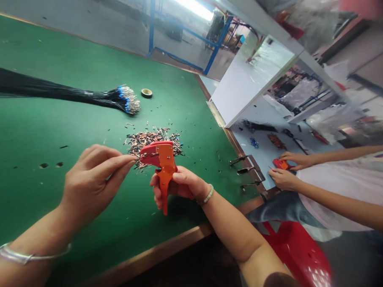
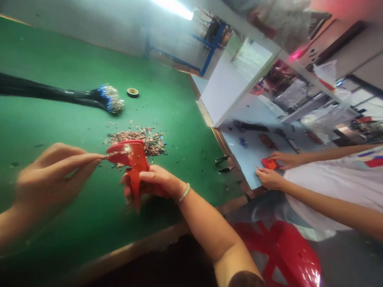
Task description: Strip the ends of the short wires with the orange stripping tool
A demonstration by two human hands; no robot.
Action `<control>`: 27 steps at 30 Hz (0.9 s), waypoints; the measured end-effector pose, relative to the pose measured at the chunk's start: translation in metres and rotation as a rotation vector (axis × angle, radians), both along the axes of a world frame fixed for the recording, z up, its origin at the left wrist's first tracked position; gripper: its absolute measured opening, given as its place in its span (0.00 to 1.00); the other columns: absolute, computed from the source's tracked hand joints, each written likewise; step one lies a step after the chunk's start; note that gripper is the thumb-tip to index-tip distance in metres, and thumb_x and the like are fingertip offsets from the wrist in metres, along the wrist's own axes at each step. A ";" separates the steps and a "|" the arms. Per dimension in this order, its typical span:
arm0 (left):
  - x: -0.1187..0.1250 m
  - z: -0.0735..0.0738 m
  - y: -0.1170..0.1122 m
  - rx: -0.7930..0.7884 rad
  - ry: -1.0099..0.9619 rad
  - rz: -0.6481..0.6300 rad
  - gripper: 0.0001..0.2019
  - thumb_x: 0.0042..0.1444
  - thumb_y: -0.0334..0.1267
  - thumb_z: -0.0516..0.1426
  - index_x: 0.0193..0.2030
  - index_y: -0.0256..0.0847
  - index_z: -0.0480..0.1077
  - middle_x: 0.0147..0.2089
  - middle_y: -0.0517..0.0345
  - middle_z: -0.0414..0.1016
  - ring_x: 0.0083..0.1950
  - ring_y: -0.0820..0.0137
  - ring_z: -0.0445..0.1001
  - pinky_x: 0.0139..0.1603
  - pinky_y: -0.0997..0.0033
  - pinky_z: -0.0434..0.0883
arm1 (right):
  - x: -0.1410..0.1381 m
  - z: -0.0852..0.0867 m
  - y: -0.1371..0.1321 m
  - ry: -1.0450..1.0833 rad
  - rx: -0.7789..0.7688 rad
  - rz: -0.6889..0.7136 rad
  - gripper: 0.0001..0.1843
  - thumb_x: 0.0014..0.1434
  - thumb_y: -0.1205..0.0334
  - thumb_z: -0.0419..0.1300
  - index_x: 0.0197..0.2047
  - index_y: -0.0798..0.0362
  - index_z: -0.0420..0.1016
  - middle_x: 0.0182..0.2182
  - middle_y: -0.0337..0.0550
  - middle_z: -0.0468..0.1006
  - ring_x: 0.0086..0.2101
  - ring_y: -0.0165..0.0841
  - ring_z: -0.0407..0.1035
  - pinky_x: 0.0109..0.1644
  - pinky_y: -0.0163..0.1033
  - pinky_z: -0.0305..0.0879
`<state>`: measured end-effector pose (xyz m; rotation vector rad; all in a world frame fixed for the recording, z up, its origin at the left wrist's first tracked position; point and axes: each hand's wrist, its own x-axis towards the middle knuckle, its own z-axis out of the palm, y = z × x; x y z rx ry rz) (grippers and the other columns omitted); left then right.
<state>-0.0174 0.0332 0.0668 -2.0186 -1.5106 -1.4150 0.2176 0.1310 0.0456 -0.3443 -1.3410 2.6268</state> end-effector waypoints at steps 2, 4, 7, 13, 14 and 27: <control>-0.001 0.000 0.002 0.023 0.024 -0.011 0.07 0.65 0.28 0.64 0.46 0.44 0.78 0.38 0.62 0.74 0.38 0.74 0.69 0.40 0.71 0.67 | 0.000 0.000 -0.001 -0.018 -0.007 0.017 0.38 0.52 0.35 0.73 0.50 0.61 0.77 0.35 0.48 0.82 0.32 0.36 0.77 0.42 0.47 0.80; -0.001 0.001 0.002 0.007 0.026 -0.023 0.06 0.66 0.28 0.63 0.46 0.43 0.77 0.38 0.61 0.73 0.38 0.75 0.69 0.39 0.72 0.66 | 0.000 0.000 -0.001 -0.041 -0.008 0.014 0.38 0.51 0.35 0.74 0.50 0.60 0.76 0.34 0.48 0.82 0.33 0.36 0.77 0.43 0.48 0.80; 0.000 0.003 0.002 -0.027 -0.012 -0.046 0.05 0.66 0.28 0.62 0.45 0.42 0.77 0.39 0.61 0.72 0.38 0.76 0.70 0.38 0.74 0.67 | 0.000 -0.001 -0.001 -0.034 -0.002 0.007 0.38 0.52 0.35 0.74 0.50 0.60 0.77 0.34 0.48 0.82 0.33 0.36 0.77 0.43 0.47 0.80; 0.000 0.004 0.002 -0.050 -0.036 -0.104 0.05 0.67 0.27 0.62 0.44 0.41 0.76 0.39 0.62 0.71 0.38 0.78 0.71 0.39 0.78 0.68 | 0.001 0.002 -0.002 -0.012 0.015 0.006 0.36 0.55 0.36 0.73 0.49 0.62 0.77 0.34 0.48 0.82 0.31 0.33 0.77 0.40 0.44 0.81; 0.000 0.003 0.002 -0.055 -0.042 -0.111 0.05 0.67 0.27 0.61 0.44 0.41 0.76 0.39 0.62 0.71 0.38 0.78 0.71 0.39 0.79 0.68 | 0.001 0.002 -0.002 -0.015 0.017 0.007 0.36 0.55 0.36 0.73 0.49 0.62 0.77 0.34 0.48 0.82 0.31 0.33 0.77 0.40 0.44 0.81; 0.001 0.005 0.001 -0.081 -0.086 -0.129 0.05 0.67 0.28 0.61 0.44 0.42 0.77 0.39 0.63 0.72 0.37 0.79 0.71 0.39 0.79 0.69 | 0.001 0.002 -0.005 -0.055 0.058 -0.015 0.31 0.58 0.37 0.72 0.44 0.59 0.76 0.27 0.41 0.80 0.23 0.31 0.74 0.28 0.40 0.77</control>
